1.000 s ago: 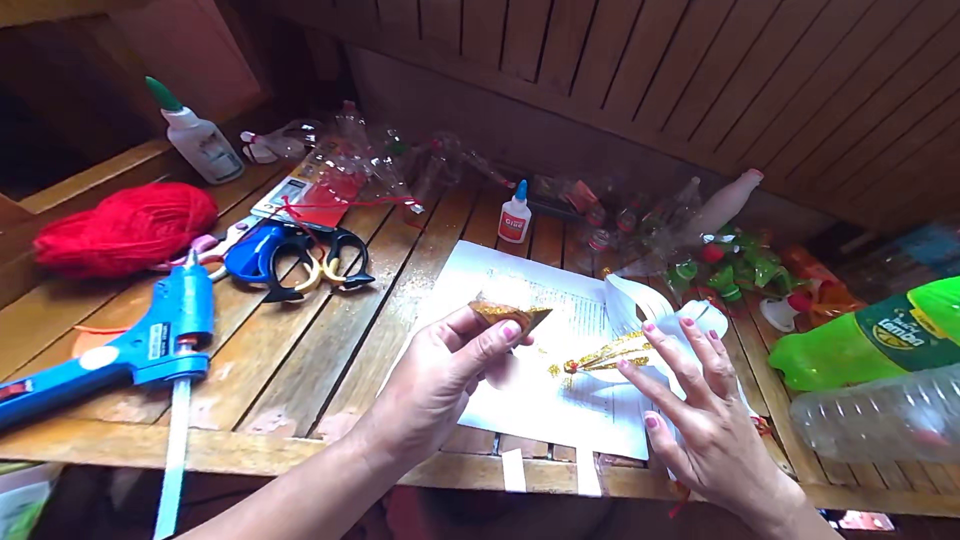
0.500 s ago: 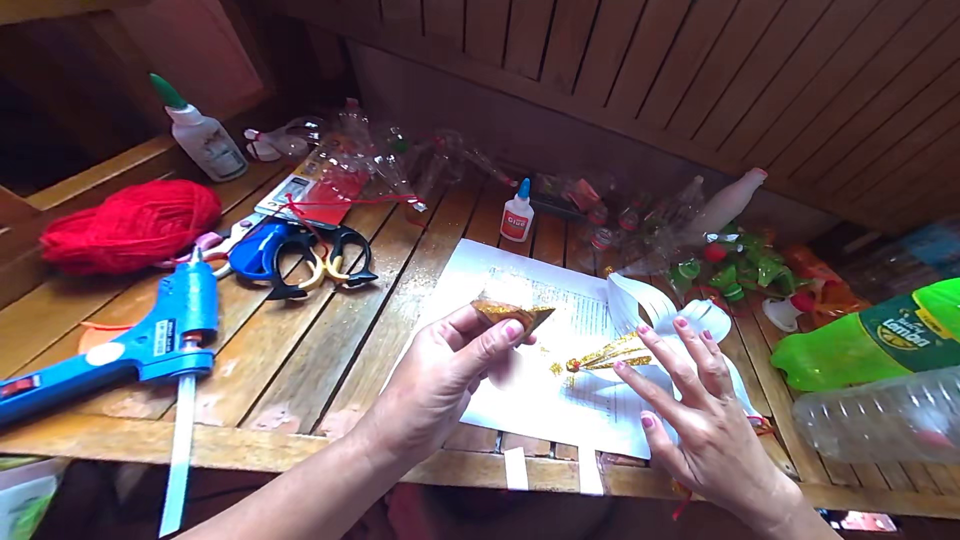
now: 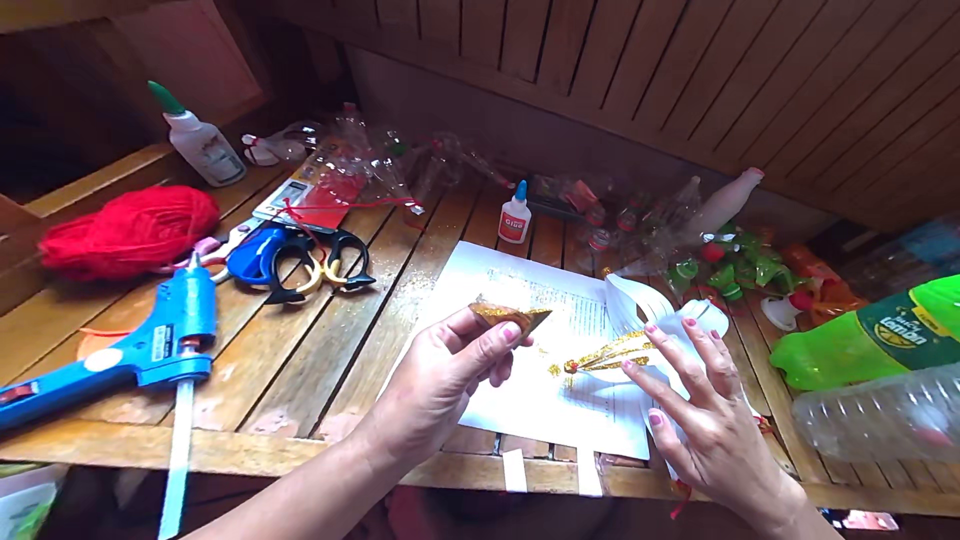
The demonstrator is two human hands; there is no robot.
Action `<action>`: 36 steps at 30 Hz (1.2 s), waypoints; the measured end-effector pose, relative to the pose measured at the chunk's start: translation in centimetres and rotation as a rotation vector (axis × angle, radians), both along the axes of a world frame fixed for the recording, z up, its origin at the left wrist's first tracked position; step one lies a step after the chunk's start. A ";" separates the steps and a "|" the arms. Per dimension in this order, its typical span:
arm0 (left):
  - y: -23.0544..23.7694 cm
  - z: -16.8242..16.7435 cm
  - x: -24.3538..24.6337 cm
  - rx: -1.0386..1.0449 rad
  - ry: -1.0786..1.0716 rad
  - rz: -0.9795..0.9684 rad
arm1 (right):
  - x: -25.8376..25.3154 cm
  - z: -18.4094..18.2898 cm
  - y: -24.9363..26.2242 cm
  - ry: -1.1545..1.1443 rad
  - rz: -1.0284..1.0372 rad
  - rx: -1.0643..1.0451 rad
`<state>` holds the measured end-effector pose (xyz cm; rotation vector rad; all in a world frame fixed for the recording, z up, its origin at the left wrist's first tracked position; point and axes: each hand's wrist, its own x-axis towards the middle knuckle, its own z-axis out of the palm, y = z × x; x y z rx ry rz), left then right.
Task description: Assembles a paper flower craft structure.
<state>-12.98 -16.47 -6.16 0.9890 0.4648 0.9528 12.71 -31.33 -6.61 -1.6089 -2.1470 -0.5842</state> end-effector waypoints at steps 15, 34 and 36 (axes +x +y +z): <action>0.0 0.0 -0.2 -0.005 0.001 0.001 | -0.8 -0.4 0.7 -0.052 0.044 -0.025; 0.1 -0.2 0.0 0.009 -0.002 -0.004 | 0.1 0.0 -0.6 -0.043 -0.060 0.047; 0.0 -0.2 0.0 0.013 0.001 0.001 | 0.1 -0.1 -0.6 -0.035 -0.056 0.049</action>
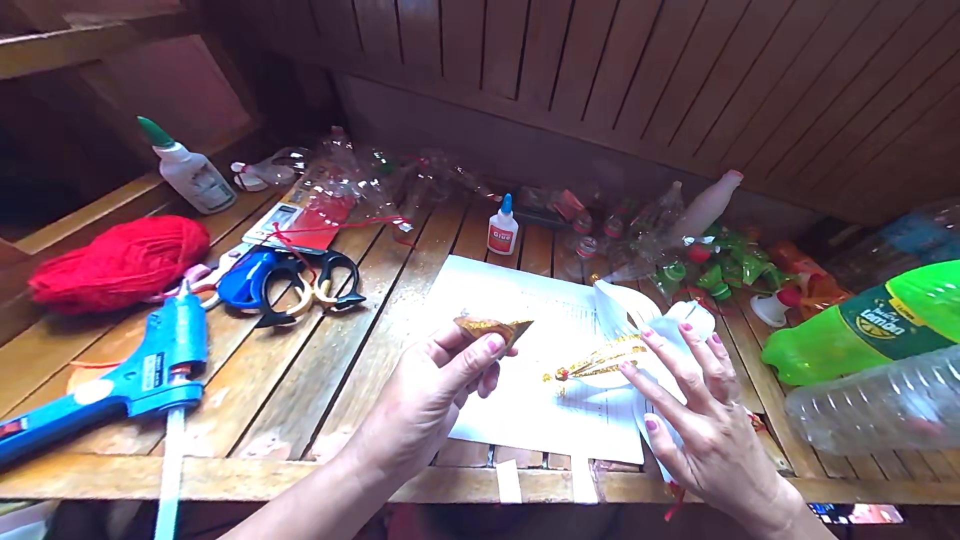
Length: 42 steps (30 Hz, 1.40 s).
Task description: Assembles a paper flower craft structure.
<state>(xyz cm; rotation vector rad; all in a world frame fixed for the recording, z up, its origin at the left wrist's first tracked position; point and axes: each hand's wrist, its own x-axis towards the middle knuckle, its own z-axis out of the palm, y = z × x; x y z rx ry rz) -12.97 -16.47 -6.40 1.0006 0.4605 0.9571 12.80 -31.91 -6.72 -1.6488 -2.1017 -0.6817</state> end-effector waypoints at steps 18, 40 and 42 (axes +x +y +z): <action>0.2 -0.2 0.0 0.000 -0.014 -0.001 | -0.4 -0.2 0.5 -0.022 0.030 -0.015; 0.0 -0.1 0.1 -0.022 -0.003 0.020 | -0.2 -0.3 0.2 -0.012 0.008 -0.002; 0.1 -0.2 0.1 -0.018 -0.002 0.020 | -0.3 -0.4 0.4 -0.013 0.019 -0.004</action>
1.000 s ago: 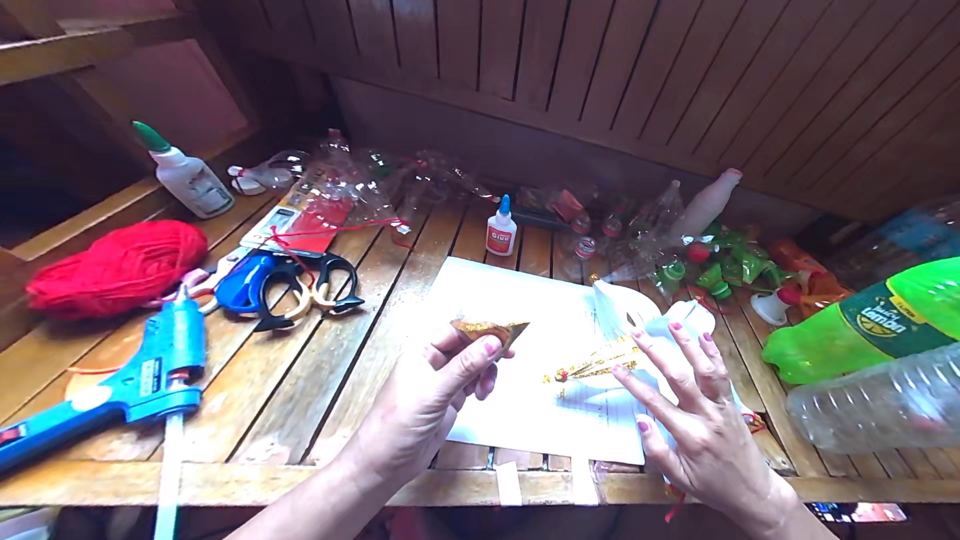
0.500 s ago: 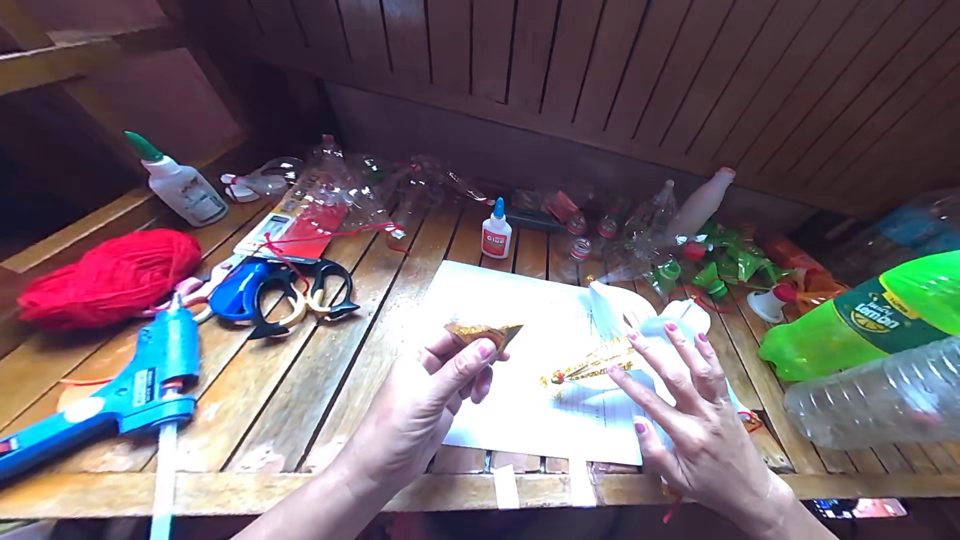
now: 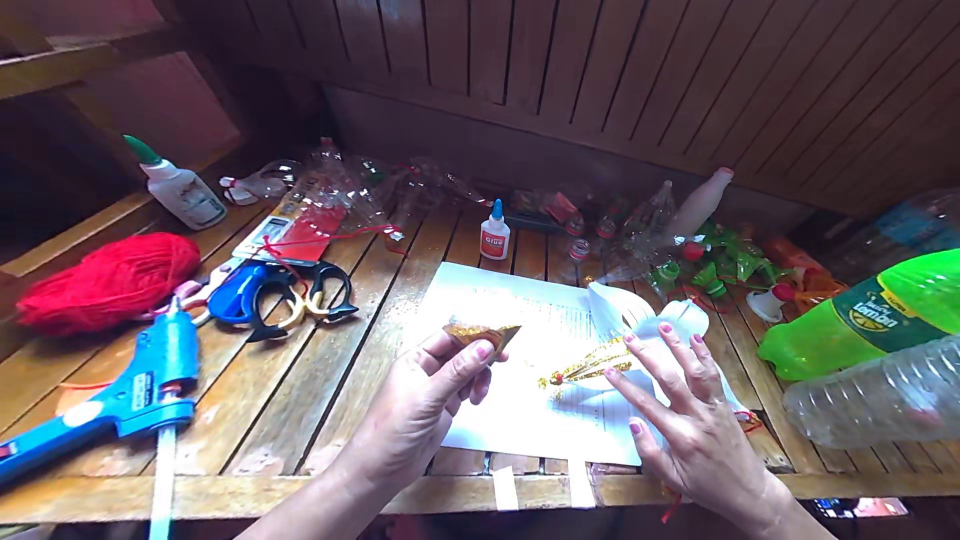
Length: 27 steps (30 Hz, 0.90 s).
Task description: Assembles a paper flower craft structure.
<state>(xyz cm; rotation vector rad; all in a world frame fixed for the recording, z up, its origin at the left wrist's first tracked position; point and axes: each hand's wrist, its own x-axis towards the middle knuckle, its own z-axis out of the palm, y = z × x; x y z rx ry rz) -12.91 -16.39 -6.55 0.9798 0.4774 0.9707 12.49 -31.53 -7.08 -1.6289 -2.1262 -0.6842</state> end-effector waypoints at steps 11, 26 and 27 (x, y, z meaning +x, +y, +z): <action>0.0 -0.1 0.1 0.011 0.009 -0.001 | -0.3 -0.2 0.3 0.016 0.013 -0.011; 0.0 -0.1 0.3 0.008 0.006 -0.006 | 0.6 0.1 -0.6 0.029 -0.049 0.024; 0.0 -0.1 0.3 0.008 0.007 -0.006 | 0.6 0.0 -0.6 0.031 -0.050 0.023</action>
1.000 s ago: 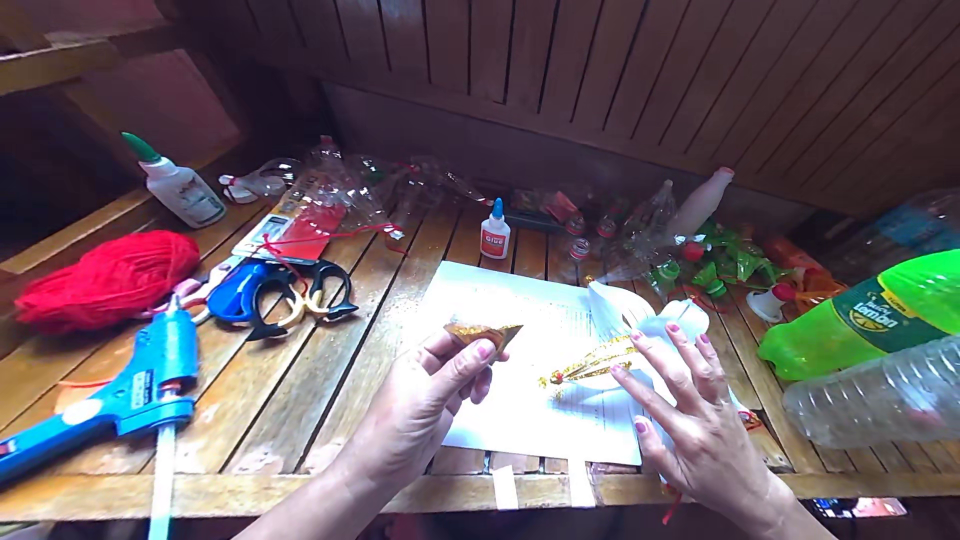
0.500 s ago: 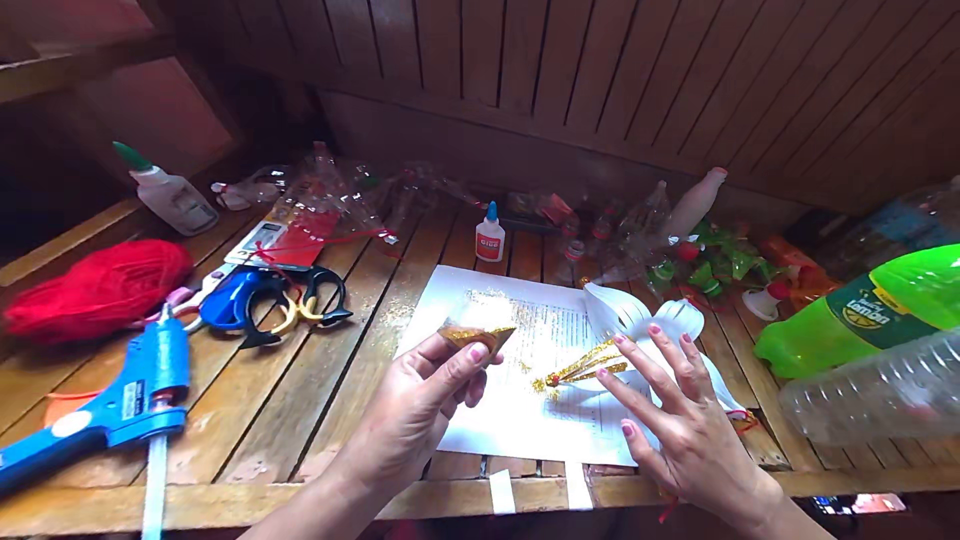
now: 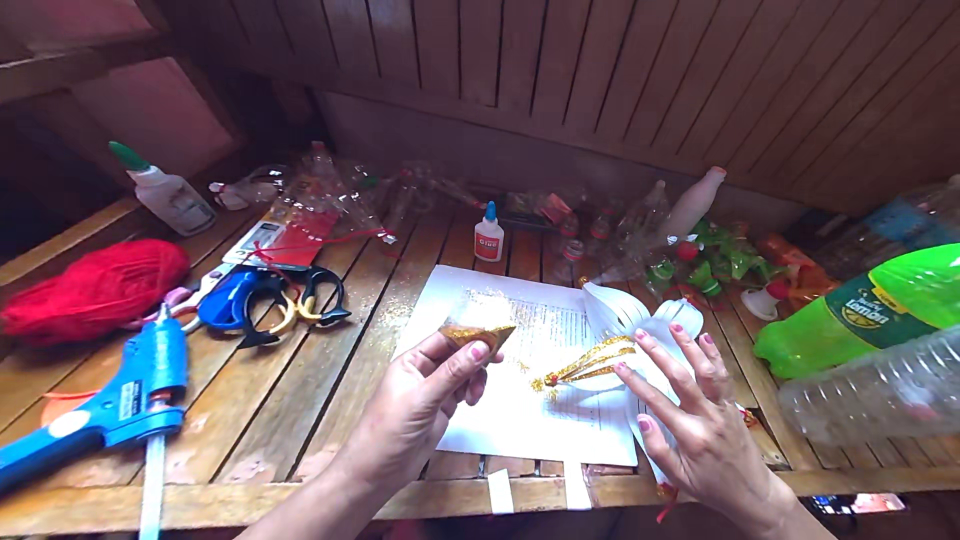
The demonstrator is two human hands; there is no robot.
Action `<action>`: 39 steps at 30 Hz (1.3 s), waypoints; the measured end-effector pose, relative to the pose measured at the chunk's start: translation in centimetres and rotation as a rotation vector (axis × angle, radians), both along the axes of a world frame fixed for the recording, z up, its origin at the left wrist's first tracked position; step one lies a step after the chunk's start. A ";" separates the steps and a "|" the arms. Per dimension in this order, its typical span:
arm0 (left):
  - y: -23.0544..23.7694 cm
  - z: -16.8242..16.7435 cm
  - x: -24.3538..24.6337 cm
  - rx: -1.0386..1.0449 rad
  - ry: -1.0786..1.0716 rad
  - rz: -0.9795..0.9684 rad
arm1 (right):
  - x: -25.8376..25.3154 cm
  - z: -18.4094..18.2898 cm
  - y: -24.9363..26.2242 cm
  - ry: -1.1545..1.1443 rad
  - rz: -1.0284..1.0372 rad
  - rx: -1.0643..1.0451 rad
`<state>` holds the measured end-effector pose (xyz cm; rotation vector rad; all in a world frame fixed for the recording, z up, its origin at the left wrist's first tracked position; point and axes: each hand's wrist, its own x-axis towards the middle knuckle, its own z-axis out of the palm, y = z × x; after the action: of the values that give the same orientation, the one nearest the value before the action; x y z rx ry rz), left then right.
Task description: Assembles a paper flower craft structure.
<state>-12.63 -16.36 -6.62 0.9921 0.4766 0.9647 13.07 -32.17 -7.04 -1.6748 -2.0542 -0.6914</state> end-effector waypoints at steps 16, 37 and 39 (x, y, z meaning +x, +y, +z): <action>0.2 -0.1 -0.1 -0.007 -0.005 -0.003 | -0.5 0.0 0.4 -0.022 0.038 -0.013; 0.1 -0.2 0.0 -0.005 0.002 0.009 | -0.9 0.0 0.8 0.019 0.073 -0.012; 0.1 -0.1 0.1 -0.008 0.009 0.006 | -0.5 0.2 0.5 0.033 0.037 0.009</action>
<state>-12.50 -16.27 -6.74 0.9887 0.4908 0.9639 12.60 -31.68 -6.82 -1.6284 -2.0511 -0.6555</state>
